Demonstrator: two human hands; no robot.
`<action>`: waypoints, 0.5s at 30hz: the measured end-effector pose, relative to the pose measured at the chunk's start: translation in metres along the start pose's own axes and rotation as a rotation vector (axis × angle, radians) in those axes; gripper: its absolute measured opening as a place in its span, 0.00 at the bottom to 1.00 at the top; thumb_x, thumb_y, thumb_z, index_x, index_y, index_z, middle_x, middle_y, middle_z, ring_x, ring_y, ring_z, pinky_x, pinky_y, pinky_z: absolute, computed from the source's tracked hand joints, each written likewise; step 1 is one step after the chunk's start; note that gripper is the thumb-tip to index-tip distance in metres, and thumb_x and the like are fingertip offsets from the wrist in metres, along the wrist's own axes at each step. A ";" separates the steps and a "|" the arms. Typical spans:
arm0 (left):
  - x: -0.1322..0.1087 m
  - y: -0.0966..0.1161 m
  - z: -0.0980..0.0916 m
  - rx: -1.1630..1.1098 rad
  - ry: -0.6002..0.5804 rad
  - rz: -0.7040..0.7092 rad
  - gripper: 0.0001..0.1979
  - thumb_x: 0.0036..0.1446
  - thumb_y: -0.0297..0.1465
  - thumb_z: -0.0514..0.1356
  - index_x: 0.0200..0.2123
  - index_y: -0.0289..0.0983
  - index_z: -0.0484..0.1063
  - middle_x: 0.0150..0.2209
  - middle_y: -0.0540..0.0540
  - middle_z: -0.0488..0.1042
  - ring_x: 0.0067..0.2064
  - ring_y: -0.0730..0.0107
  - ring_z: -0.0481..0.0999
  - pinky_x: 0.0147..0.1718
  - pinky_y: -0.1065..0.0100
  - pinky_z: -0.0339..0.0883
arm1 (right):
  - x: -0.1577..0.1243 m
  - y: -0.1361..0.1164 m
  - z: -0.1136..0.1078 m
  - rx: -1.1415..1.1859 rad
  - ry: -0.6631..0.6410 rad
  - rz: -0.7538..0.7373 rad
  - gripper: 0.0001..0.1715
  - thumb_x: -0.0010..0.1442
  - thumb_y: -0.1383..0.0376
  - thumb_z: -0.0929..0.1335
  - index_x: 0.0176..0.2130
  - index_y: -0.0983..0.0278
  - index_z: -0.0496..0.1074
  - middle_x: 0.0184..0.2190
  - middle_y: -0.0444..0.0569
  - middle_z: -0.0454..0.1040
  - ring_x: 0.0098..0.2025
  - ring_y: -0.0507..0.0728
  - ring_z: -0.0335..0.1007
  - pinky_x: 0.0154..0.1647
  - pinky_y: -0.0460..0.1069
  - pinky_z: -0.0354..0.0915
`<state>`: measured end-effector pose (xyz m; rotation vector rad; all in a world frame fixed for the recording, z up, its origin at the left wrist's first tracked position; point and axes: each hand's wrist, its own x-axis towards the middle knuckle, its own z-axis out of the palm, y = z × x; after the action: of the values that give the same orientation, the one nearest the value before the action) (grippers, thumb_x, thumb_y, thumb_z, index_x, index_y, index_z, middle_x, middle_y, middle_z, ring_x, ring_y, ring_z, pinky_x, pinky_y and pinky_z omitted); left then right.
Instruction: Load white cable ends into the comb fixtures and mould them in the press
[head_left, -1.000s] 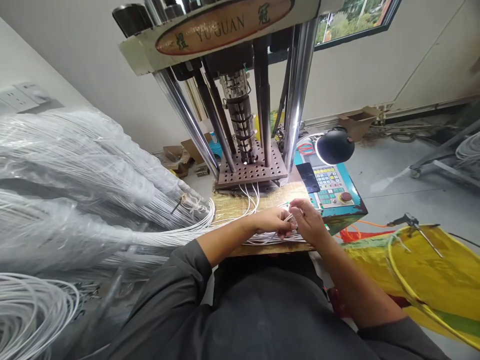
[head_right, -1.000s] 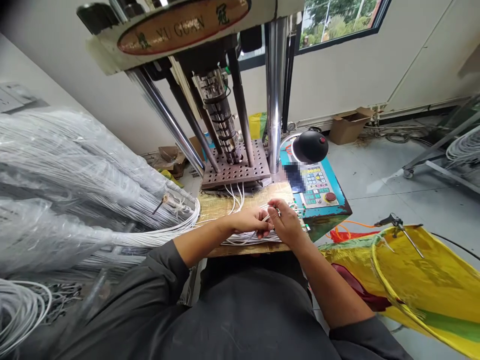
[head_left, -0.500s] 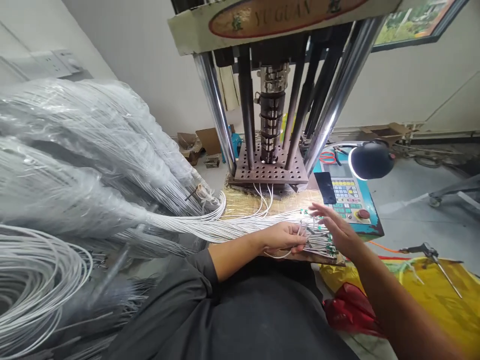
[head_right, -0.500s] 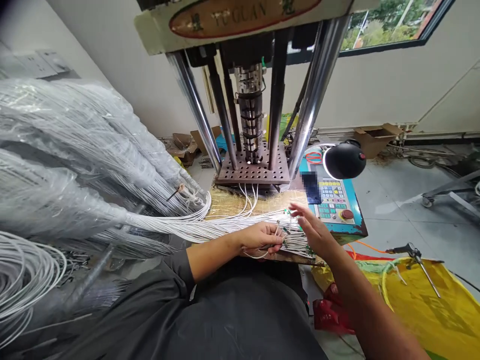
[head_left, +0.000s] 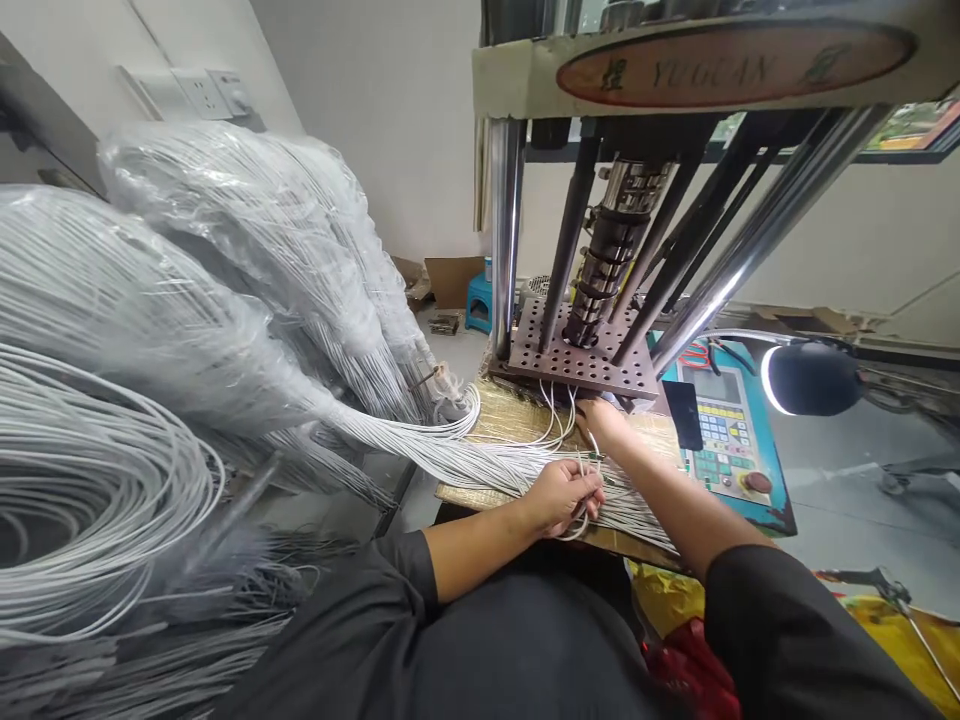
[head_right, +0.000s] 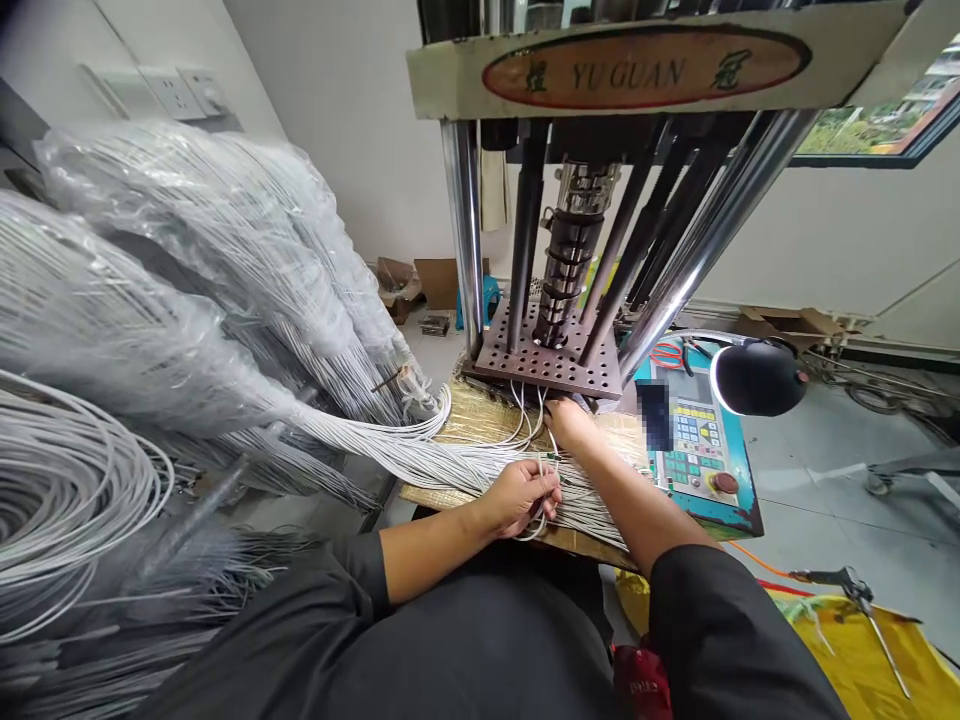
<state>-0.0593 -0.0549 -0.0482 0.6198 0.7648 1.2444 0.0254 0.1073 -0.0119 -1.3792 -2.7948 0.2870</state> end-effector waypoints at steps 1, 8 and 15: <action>0.000 0.000 -0.002 -0.011 0.009 0.009 0.26 0.44 0.47 0.75 0.28 0.33 0.68 0.24 0.50 0.73 0.19 0.80 0.65 0.22 0.71 0.65 | 0.000 0.000 -0.003 -0.014 -0.021 -0.009 0.14 0.67 0.66 0.63 0.45 0.67 0.77 0.45 0.61 0.78 0.46 0.61 0.75 0.49 0.50 0.66; -0.003 0.008 -0.001 -0.036 -0.006 -0.009 0.27 0.43 0.46 0.76 0.31 0.33 0.68 0.25 0.50 0.72 0.19 0.81 0.66 0.22 0.71 0.65 | -0.033 0.006 -0.024 -0.014 -0.147 -0.053 0.13 0.65 0.65 0.63 0.42 0.66 0.75 0.42 0.57 0.78 0.40 0.58 0.72 0.42 0.48 0.62; 0.001 0.015 0.002 -0.025 0.008 -0.046 0.26 0.41 0.44 0.77 0.31 0.32 0.71 0.27 0.47 0.76 0.23 0.77 0.71 0.22 0.72 0.66 | -0.095 0.043 -0.041 0.211 -0.160 0.139 0.17 0.60 0.63 0.62 0.41 0.63 0.77 0.32 0.48 0.78 0.33 0.55 0.70 0.34 0.46 0.63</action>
<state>-0.0665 -0.0510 -0.0360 0.5740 0.7650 1.2134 0.1211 0.0645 0.0281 -1.5638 -2.6926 0.7023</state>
